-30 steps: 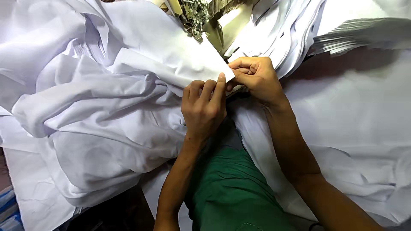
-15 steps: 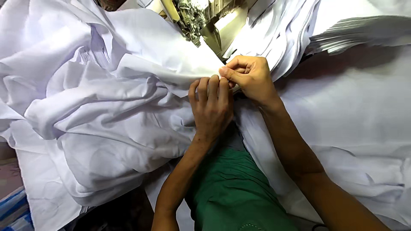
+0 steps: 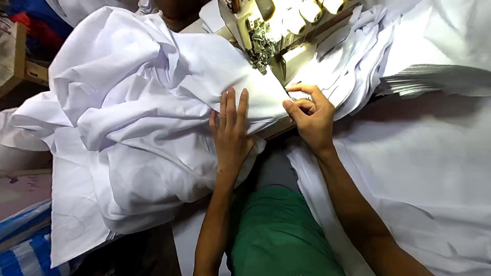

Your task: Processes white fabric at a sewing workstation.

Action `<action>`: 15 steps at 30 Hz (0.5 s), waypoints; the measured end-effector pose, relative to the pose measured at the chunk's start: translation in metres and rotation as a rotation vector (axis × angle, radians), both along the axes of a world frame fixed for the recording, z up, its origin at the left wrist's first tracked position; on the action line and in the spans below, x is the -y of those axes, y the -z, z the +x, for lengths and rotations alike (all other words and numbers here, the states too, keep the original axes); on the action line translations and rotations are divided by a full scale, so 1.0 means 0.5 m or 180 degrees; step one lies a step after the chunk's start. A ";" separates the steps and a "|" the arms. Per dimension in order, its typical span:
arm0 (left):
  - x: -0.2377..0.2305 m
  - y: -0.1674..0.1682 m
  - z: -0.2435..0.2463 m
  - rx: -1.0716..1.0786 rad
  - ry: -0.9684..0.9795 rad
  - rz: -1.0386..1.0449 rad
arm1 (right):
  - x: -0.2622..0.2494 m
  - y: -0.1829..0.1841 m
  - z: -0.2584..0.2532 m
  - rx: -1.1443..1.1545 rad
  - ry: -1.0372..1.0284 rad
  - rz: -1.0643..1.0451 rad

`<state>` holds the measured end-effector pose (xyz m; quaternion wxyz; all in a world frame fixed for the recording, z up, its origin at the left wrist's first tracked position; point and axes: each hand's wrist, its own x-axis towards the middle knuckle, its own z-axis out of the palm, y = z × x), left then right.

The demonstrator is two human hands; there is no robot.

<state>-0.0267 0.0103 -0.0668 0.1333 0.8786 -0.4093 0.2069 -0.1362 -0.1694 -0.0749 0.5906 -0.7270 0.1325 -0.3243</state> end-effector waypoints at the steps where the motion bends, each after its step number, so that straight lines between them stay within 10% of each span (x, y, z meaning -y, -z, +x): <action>1: -0.004 0.004 0.002 -0.0011 0.0012 -0.0047 | 0.000 0.005 0.002 -0.0009 0.0052 -0.0135; 15: -0.026 0.018 0.034 -0.0459 0.0373 -0.0280 | -0.001 0.017 0.026 0.0008 0.0202 -0.0200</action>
